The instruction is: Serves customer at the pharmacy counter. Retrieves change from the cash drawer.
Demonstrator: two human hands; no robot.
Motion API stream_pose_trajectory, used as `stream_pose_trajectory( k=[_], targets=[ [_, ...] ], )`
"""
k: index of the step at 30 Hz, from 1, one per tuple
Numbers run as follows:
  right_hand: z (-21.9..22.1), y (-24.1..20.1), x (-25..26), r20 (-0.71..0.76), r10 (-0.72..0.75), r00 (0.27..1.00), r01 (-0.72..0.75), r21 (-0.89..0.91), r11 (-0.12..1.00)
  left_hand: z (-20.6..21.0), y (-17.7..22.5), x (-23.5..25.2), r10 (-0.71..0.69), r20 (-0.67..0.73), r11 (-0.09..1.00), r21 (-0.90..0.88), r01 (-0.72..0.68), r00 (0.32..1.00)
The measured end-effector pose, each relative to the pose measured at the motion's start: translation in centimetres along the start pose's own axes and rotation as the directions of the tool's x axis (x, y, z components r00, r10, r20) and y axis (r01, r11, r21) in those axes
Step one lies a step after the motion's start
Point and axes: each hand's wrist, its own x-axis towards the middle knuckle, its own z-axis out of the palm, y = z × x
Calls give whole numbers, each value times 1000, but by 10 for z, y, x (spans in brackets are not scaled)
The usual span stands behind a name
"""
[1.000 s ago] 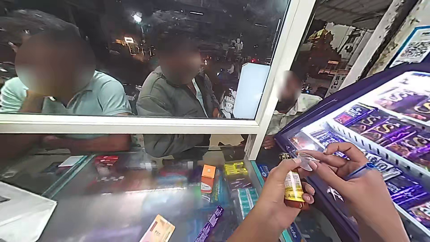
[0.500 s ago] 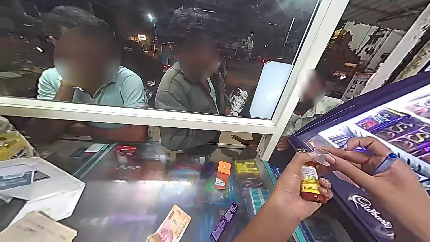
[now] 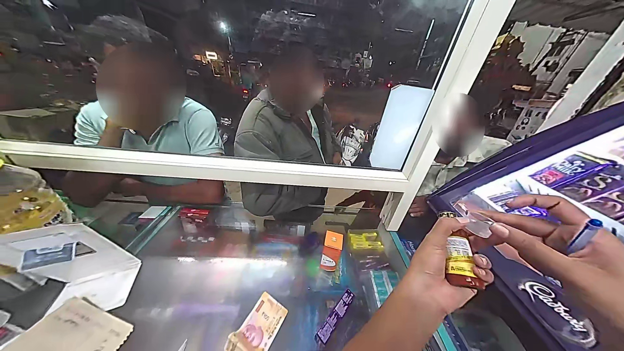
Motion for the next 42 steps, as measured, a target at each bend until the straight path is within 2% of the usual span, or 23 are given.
stream_pose_trajectory(
  k=[18,29,32,35,38,42],
  targets=[
    [-1,6,-1,-60,-36,998,29,-114,993,-3,-1,4,-43,-20,999,-10,42,999],
    [-2,7,-2,-107,-67,992,46,-189,981,-1,-5,3,-2,-55,999,43,5,998],
    [-6,7,-1,-93,-49,994,36,-139,990,-1,-7,3,13,-38,998,68,-11,999],
    [-15,8,3,4,34,999,-34,33,999,-3,-7,1,10,43,998,61,-12,999],
    [-19,10,4,81,78,994,-88,131,987,-3,-8,0,-24,69,998,52,21,997],
    [-17,8,6,70,70,995,-78,119,990,-5,-9,2,-46,112,999,31,43,993]
  ],
)
